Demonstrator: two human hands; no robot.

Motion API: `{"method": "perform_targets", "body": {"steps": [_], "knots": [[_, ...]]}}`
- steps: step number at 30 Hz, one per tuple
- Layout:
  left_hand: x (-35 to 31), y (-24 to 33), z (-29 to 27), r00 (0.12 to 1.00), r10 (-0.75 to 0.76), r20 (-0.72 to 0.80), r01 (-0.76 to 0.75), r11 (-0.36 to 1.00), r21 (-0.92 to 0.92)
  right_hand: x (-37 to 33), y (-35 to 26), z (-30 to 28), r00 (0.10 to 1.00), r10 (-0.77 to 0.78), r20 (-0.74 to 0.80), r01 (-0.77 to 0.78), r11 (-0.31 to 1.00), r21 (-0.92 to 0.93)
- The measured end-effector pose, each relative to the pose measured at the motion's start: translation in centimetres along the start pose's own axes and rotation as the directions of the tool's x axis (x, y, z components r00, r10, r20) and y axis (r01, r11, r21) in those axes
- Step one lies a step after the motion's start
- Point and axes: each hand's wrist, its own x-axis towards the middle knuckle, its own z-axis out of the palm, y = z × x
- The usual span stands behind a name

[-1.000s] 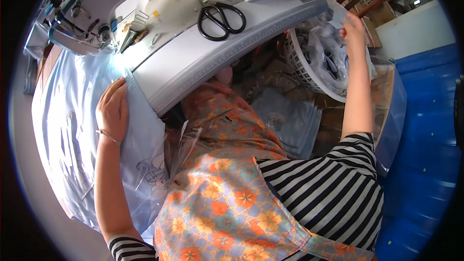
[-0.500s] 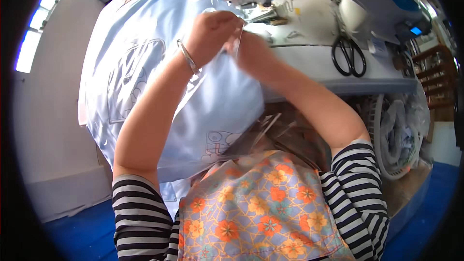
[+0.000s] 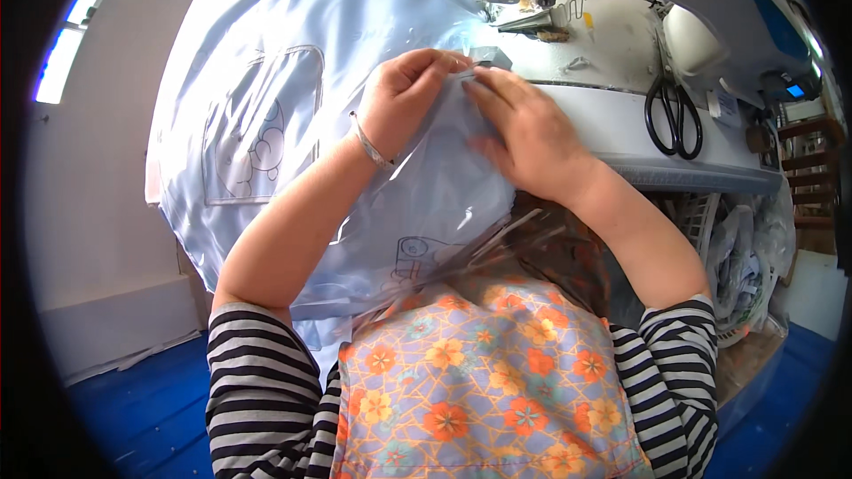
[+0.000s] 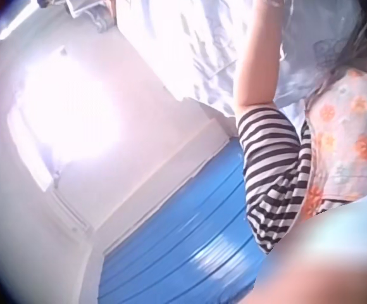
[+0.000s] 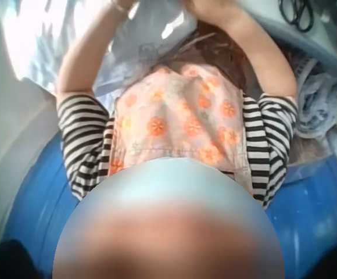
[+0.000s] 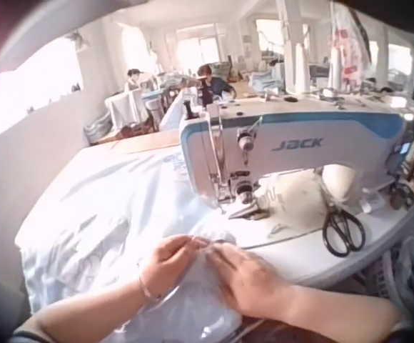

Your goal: Operating an industrial sewing machine to assemble light blue fabric items and trimming thread with scissors.

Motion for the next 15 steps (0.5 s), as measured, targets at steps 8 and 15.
{"method": "perform_targets", "body": {"steps": [8, 15], "knots": [[-0.3, 0.8, 0.7, 0.967, 0.167, 0.194, -0.246, 0.820, 0.517, 0.5, 5.6, -2.7, 0.943, 0.243, -0.226, -0.303, 0.910, -0.282], [-0.4, -0.2, 0.2, 0.989, 0.122, 0.089, -0.144, 0.938, 0.314, -0.2, -0.2, -0.8, 0.975, 0.083, -0.204, -0.080, 0.996, 0.026]]}}
